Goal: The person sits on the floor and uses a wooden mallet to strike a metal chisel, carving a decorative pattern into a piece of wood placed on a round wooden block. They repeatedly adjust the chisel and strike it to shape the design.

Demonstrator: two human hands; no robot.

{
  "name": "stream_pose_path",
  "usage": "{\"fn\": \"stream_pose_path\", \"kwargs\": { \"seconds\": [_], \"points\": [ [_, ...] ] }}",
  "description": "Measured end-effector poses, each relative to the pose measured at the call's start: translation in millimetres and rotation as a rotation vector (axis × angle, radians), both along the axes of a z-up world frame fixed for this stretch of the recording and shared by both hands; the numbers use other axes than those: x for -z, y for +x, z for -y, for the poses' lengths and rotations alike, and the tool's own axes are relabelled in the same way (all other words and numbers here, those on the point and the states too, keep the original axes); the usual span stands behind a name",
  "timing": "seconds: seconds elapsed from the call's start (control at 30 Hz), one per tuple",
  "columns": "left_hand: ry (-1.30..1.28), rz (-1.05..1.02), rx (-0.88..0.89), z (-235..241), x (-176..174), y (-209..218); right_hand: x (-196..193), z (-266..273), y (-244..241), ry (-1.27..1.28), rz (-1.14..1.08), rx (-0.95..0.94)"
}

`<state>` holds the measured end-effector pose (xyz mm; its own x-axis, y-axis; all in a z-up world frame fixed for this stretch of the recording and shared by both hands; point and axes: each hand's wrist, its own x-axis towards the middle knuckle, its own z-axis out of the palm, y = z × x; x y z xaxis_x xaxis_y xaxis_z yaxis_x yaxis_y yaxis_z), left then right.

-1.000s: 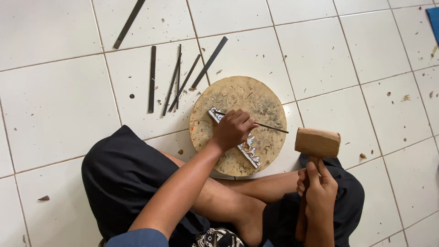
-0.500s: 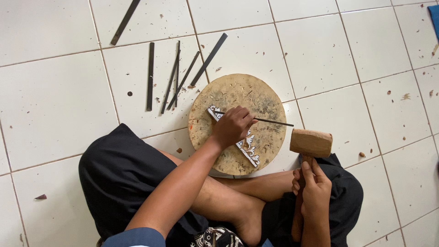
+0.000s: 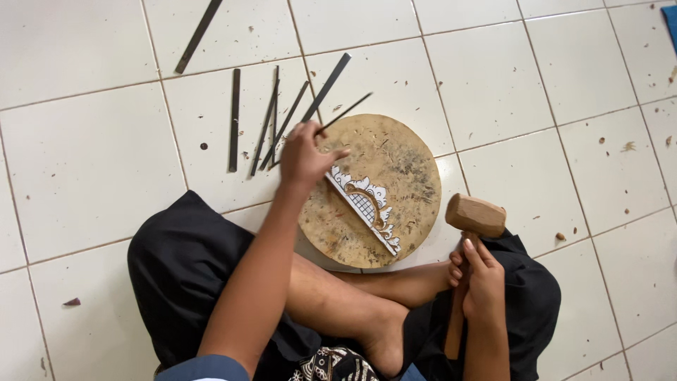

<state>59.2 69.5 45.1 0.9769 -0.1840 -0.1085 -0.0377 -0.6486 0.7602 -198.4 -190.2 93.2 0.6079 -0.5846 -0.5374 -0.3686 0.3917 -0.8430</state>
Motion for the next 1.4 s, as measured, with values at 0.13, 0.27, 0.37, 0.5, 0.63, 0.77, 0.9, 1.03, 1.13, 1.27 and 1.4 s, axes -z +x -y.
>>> {"fn": "stream_pose_path", "kwargs": {
  "seconds": [0.13, 0.27, 0.37, 0.5, 0.63, 0.77, 0.9, 1.03, 1.13, 1.27, 1.4],
  "points": [
    [0.220, -0.326, 0.086, -17, -24, -2, 16, 6, -2, -0.006, 0.030, 0.045],
    [0.084, -0.212, 0.059, -18, -7, -7, 31, 15, -8, 0.037, 0.011, 0.051],
    [0.021, -0.228, 0.024, -24, 12, -5, 19, 9, -6, 0.051, 0.013, 0.026],
    [-0.083, -0.271, 0.050, -35, 33, 3, 36, 18, -9, 0.065, -0.009, 0.004],
    [-0.024, -0.253, 0.017, -47, 22, 3, 52, 26, -7, 0.059, -0.033, -0.031],
    [0.005, -0.089, -0.016, -73, -6, 2, 52, 40, 1, 0.058, -0.081, -0.063],
    [0.000, 0.048, -0.081, -96, -88, -23, 34, 39, 19, 0.113, -0.167, -0.079],
    [-0.045, -0.021, -0.167, -109, -76, -20, 46, 45, 28, 0.178, -0.175, -0.053],
    [-0.041, 0.044, -0.162, -102, -55, -10, 67, 47, 27, 0.156, -0.218, -0.085],
    [-0.093, 0.010, -0.107, -80, -48, -8, 55, 34, 25, 0.045, -0.257, -0.085],
    [-0.033, -0.154, -0.028, -58, -36, -18, 62, 34, 23, 0.015, -0.250, -0.075]
  ]
}}
